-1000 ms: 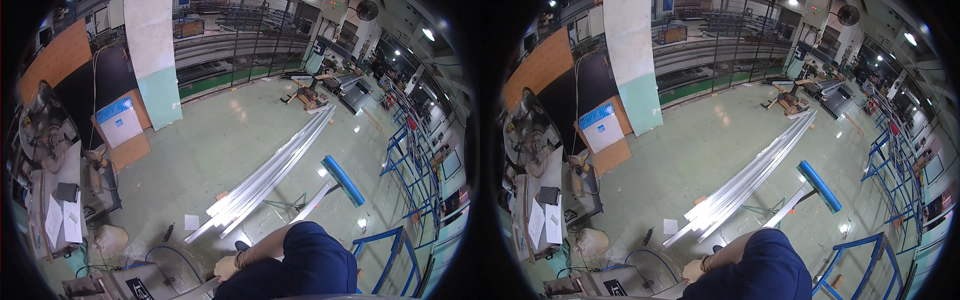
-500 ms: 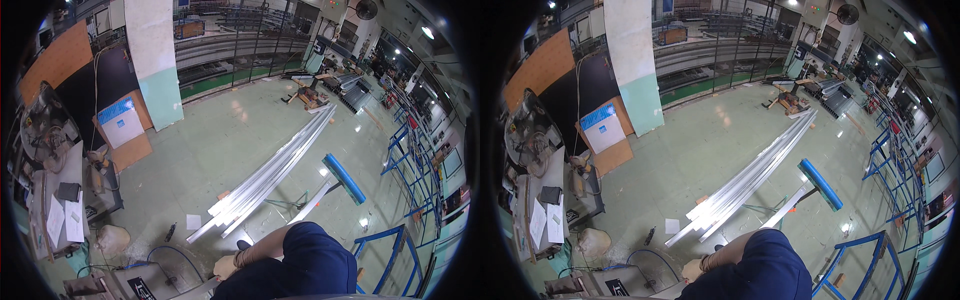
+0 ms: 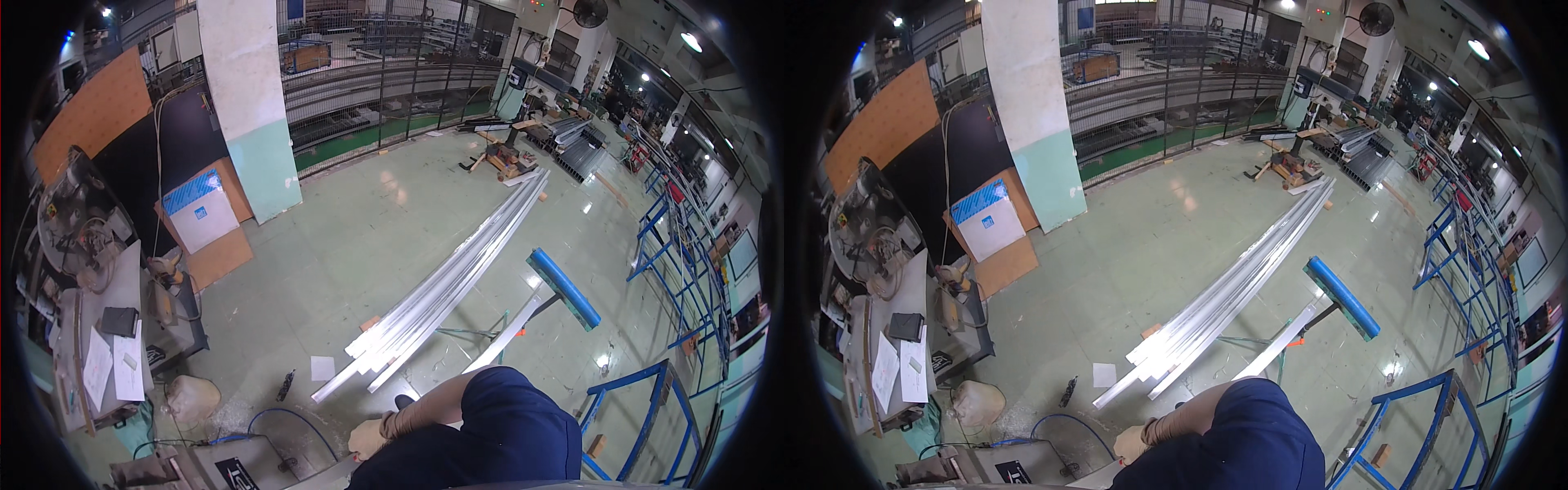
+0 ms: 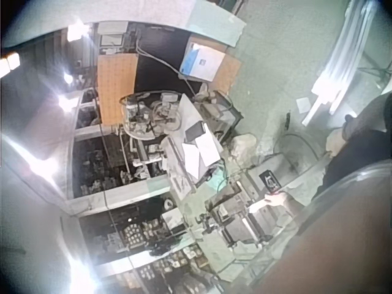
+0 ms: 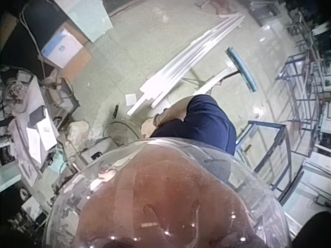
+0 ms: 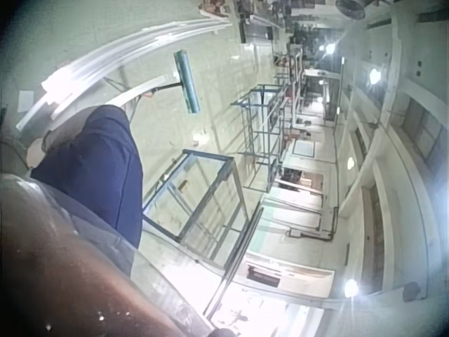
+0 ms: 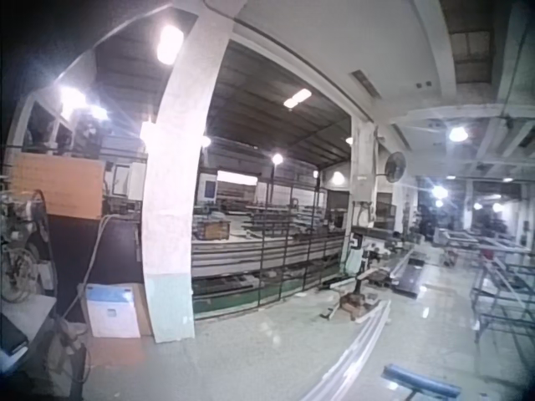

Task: The person bends metal profiles with a rolling machine by positioning the profiles, adjusting the machine clamps and rollers by hand, and feeding the profiles through the rollers.

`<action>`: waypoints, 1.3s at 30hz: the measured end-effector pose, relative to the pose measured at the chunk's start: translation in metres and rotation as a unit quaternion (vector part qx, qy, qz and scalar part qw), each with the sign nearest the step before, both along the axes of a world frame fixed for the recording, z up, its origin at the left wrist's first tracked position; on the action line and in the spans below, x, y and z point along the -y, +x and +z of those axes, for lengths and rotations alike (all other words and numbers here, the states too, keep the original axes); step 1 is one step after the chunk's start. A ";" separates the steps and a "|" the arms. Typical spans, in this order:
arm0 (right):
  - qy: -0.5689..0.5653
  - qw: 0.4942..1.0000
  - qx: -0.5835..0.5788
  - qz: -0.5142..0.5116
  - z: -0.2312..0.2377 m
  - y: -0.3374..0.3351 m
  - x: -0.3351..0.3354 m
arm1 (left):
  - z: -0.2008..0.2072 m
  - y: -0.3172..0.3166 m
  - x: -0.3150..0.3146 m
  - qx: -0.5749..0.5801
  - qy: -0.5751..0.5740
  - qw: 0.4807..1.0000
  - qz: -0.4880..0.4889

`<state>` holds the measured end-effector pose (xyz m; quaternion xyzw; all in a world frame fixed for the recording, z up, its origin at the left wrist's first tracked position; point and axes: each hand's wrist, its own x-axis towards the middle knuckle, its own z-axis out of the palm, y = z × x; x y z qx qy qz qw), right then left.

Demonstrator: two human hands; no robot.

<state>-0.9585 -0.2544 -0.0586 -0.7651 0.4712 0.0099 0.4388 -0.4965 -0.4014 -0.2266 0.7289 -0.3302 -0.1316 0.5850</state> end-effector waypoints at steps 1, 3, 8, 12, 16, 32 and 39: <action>-0.005 1.000 0.002 -0.001 0.000 0.001 -0.001 | -0.006 -0.008 0.016 0.025 -0.023 0.999 -0.014; -0.007 1.000 0.006 -0.004 0.002 0.003 -0.002 | -0.015 -0.018 0.038 0.074 -0.067 0.994 -0.044; 0.033 0.999 0.009 0.028 0.012 0.016 -0.001 | -0.023 0.063 -0.076 0.233 -0.110 0.966 -0.019; 0.074 0.997 -0.004 0.010 0.015 0.001 0.001 | 0.096 -0.037 -0.057 -0.476 -0.078 0.874 -0.049; 0.044 0.998 -0.046 -0.004 0.016 0.000 0.003 | 0.114 -0.056 -0.031 -0.337 -0.005 0.941 -0.002; 0.070 0.996 0.017 0.045 -0.015 0.013 0.006 | 0.129 -0.096 -0.064 -0.370 -0.053 0.921 0.113; 0.053 0.996 0.034 0.057 -0.029 0.020 0.013 | 0.128 -0.089 -0.053 -0.382 -0.074 0.911 0.135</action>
